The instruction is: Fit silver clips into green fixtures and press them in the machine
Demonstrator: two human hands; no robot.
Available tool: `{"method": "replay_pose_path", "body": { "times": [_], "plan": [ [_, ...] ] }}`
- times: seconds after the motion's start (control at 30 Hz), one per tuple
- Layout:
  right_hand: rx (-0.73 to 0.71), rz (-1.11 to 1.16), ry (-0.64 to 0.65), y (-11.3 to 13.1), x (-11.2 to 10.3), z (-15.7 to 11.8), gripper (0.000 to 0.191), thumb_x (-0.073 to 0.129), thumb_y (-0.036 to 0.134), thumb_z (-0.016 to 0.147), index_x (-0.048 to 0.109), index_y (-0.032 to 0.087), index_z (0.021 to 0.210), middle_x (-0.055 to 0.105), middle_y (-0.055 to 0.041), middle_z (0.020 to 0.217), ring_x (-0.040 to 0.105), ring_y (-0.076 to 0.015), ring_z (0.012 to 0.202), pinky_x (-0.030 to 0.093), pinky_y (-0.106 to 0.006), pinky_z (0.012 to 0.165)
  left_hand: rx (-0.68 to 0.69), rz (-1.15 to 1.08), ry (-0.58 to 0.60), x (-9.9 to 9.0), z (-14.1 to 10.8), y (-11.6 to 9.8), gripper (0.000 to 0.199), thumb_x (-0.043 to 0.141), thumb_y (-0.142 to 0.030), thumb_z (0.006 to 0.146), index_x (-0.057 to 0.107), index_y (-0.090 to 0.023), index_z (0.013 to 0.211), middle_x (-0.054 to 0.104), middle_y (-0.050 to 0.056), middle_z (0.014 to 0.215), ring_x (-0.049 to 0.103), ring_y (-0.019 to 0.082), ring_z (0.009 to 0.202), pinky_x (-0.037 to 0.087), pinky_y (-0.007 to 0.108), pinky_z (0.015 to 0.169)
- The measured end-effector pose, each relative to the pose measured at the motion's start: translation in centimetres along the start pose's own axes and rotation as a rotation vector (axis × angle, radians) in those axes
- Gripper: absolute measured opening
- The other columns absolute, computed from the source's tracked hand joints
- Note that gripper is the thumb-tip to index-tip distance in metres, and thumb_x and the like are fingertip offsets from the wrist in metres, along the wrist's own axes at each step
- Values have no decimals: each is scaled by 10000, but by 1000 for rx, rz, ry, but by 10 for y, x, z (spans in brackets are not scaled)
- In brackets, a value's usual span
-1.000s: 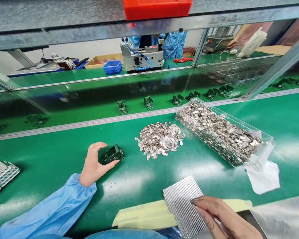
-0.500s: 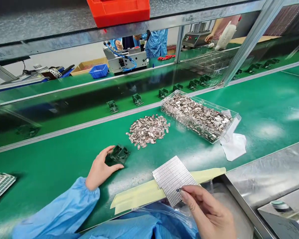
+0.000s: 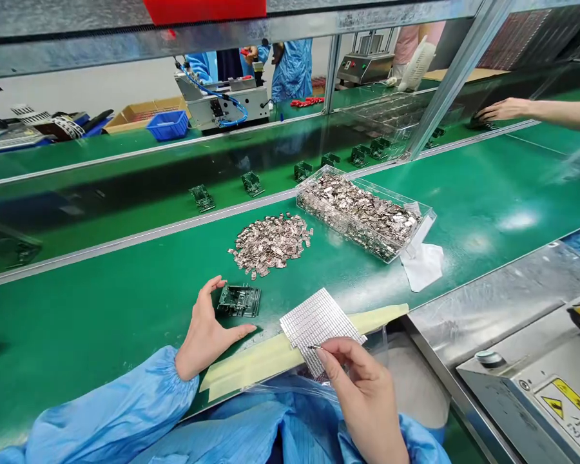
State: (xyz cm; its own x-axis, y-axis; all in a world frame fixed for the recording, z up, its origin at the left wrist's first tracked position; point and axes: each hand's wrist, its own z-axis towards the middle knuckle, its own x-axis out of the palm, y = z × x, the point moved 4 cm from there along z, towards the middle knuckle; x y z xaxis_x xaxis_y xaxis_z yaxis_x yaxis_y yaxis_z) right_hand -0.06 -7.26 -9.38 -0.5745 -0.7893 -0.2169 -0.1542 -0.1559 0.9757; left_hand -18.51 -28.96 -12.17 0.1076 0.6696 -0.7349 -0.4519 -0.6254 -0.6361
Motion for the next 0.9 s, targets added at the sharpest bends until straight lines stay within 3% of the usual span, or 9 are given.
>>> {"method": "replay_pose_path", "body": {
  "times": [0.17,0.27,0.4,0.47,0.57,0.63,0.7,0.8,0.9],
  "plan": [
    [-33,-3,77,1,5,0,222,684,423,851,717,205,823,709,-40,795,665,-185,715,555,-226,651,-70,-85,-29,6,6,-6,870,791,-454,666,328,-250,1374,583,127,1220,564,343,1191,429,569,1018],
    [-41,0,79,0,2,-1,211,685,413,854,716,207,821,705,-36,790,659,-180,717,548,-219,649,-33,-158,-8,7,14,-2,682,735,-389,733,396,-252,1309,626,115,1177,586,315,1193,426,537,1046],
    [-36,3,59,-3,-3,-4,214,688,415,851,713,203,826,701,-36,783,654,-181,710,546,-221,638,79,-294,169,1,26,7,463,581,-290,848,422,-234,1280,615,135,1279,572,260,1255,418,472,1097],
    [-25,3,54,-5,-6,-6,221,687,419,851,711,200,827,699,-39,784,655,-183,709,546,-225,635,129,-344,290,-6,29,11,488,535,-260,872,380,-241,1335,583,138,1351,527,246,1313,393,464,1129],
    [-16,12,46,-7,-9,-6,230,685,421,850,710,195,821,699,-44,783,655,-187,704,549,-234,633,172,-263,404,-12,24,13,748,628,-298,826,233,-263,1460,468,150,1478,423,276,1399,348,500,1159],
    [-12,26,40,-7,-8,-6,236,692,426,842,711,193,810,699,-45,772,655,-190,695,551,-240,628,175,-117,371,-9,19,10,964,770,-393,702,216,-256,1479,424,169,1504,367,346,1423,326,560,1155],
    [-7,47,37,-6,-5,-4,247,698,434,836,711,190,799,696,-45,756,650,-191,682,550,-248,617,158,13,261,-2,16,6,1017,842,-474,585,326,-235,1428,453,176,1472,352,406,1416,318,607,1138],
    [2,79,51,-3,3,-3,265,690,442,843,706,185,784,680,-40,721,628,-182,642,535,-256,587,133,70,129,8,15,0,756,810,-453,624,491,-221,1270,586,147,1308,498,394,1298,401,583,1076],
    [-12,102,76,2,12,-1,266,665,436,866,690,183,784,664,-37,719,609,-176,643,518,-261,587,109,-68,78,10,15,-4,501,727,-347,707,529,-229,1152,638,103,1148,637,303,1090,527,473,934]
  ]
}}
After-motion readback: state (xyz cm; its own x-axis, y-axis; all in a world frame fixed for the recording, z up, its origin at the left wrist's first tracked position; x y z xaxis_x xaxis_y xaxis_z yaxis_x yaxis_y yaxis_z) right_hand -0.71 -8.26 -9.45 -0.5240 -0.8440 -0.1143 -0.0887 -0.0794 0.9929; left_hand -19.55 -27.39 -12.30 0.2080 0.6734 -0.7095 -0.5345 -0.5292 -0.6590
